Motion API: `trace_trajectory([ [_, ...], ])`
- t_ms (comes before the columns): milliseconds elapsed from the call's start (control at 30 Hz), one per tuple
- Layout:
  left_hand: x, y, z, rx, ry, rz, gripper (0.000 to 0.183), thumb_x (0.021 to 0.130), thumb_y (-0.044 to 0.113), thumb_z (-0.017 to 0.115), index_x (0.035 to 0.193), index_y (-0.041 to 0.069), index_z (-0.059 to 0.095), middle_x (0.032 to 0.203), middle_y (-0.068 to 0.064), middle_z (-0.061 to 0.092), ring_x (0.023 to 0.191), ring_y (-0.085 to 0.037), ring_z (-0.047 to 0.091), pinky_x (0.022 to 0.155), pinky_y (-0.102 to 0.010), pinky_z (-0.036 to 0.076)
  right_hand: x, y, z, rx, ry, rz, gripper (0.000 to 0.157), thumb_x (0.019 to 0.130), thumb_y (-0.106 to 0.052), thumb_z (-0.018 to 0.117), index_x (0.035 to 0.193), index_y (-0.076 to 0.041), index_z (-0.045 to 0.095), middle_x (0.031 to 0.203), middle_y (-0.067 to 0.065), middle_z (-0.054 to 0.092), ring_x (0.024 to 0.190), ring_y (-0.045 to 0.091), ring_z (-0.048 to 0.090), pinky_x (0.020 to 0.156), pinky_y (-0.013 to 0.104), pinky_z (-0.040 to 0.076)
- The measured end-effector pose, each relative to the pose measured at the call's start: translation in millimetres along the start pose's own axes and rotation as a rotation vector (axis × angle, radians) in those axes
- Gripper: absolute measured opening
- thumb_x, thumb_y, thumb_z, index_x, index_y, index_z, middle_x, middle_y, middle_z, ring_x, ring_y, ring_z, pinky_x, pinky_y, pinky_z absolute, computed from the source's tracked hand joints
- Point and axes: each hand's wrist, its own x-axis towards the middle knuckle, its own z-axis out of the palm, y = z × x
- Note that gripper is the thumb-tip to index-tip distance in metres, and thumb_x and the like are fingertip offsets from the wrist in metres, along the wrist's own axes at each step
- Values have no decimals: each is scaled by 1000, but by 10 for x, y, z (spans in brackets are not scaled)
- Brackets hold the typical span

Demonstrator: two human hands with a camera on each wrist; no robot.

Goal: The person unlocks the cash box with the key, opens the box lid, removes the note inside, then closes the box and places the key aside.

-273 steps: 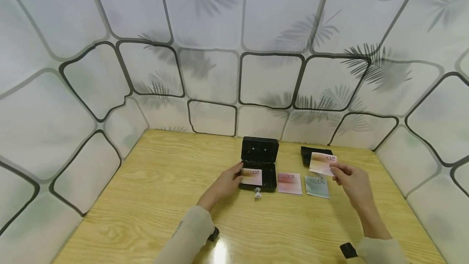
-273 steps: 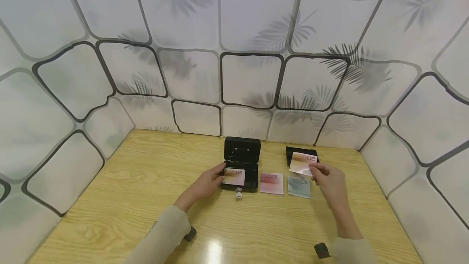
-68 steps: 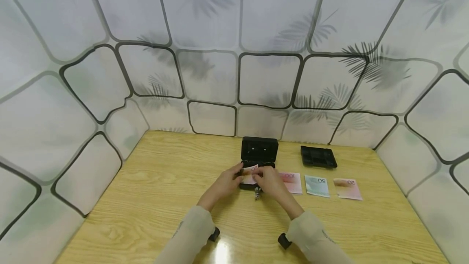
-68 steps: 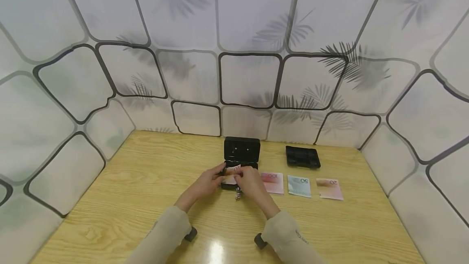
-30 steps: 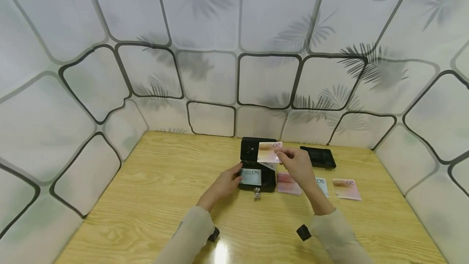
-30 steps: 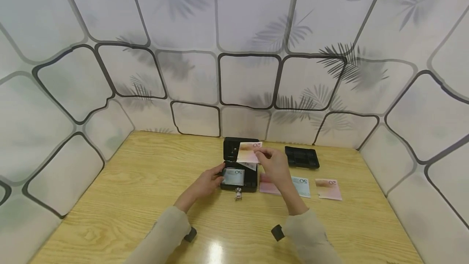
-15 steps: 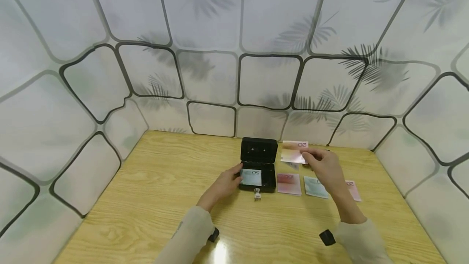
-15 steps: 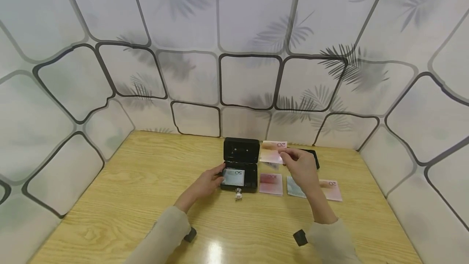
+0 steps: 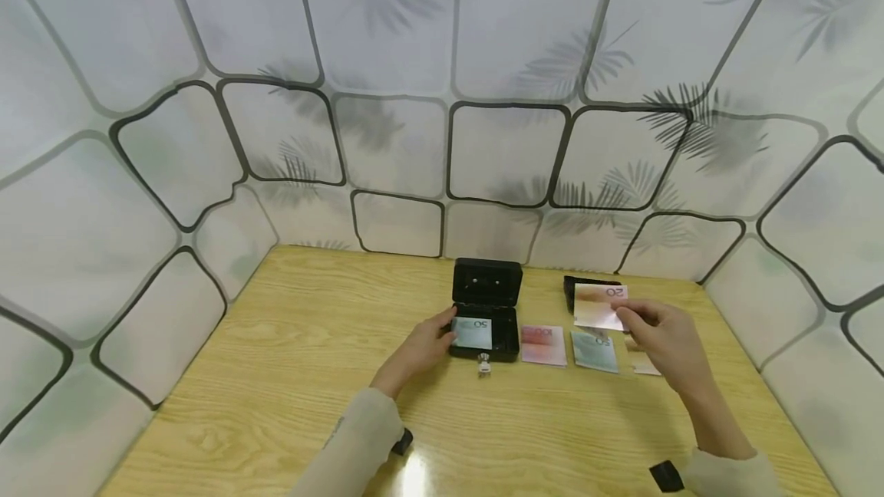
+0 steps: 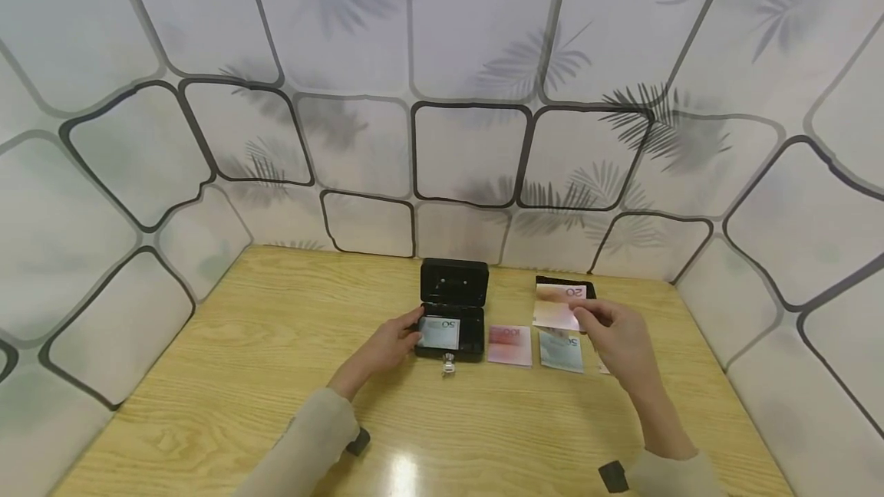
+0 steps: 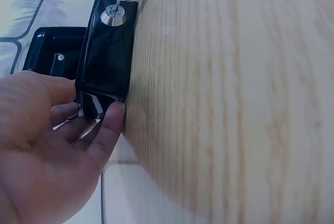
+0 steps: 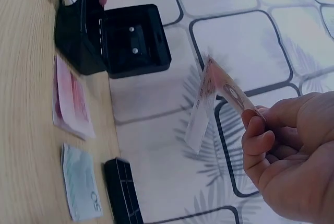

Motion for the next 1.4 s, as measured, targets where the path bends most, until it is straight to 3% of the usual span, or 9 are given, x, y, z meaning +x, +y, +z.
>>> trace_trajectory([
  [100,-1,0,-1,1,2,0,54,108,7,53,159,-2,36,163,-20,34,149,-36,33,112,-48,40,-59,51,-74,10,-7,1,30,104,-16,66,117,10,73,89,-9,72,72,3,63,59,20,56],
  [300,-6,3,-5,-3,0,-1,54,108,7,53,158,-3,36,163,-21,35,150,-37,33,118,-51,33,-190,156,-176,-49,-15,37,27,103,-16,66,115,8,74,74,0,64,62,7,51,49,25,44],
  [567,1,-2,-5,-2,2,-10,55,108,8,53,159,-1,35,163,-20,34,150,-36,33,119,-51,33,-353,246,-188,-106,-78,111,32,104,-21,66,117,8,74,81,1,68,66,6,52,54,26,46],
  [667,-1,-5,-4,-1,4,-10,55,108,8,53,159,-2,35,163,-20,35,150,-36,33,119,-51,32,-406,280,-164,-109,-113,121,32,104,-19,66,115,10,74,91,7,74,74,-1,56,59,23,48],
  [800,-6,-1,1,-5,-1,-12,55,108,9,53,159,-1,35,163,-20,34,150,-36,33,119,-51,32,-477,336,-94,-87,-144,138,29,103,-16,67,113,9,75,94,8,74,73,-1,53,59,23,47],
  [900,-9,-5,8,-5,-1,-13,55,108,8,53,159,-1,35,163,-20,35,149,-36,33,119,-51,32,-522,376,-3,-52,-153,160,25,102,-14,67,112,7,76,77,1,64,61,6,43,52,26,40],
  [1000,-5,-12,10,-2,1,-17,55,108,8,53,159,-1,35,163,-20,35,149,-36,33,119,-51,33,-544,408,101,-23,-177,192,23,102,-12,67,113,6,76,75,0,62,60,6,43,52,26,40],
  [1200,0,-12,9,2,3,-21,56,108,8,54,160,0,35,163,-20,35,149,-36,34,117,-50,36,-573,442,319,0,-248,260,23,101,-12,67,112,6,76,105,11,76,75,5,56,64,25,51],
  [1400,-4,1,13,4,2,-23,56,108,8,54,159,0,35,163,-20,35,150,-36,33,118,-51,34,-589,434,498,33,-270,212,18,99,-10,69,107,5,78,107,14,76,74,4,58,63,24,52],
])
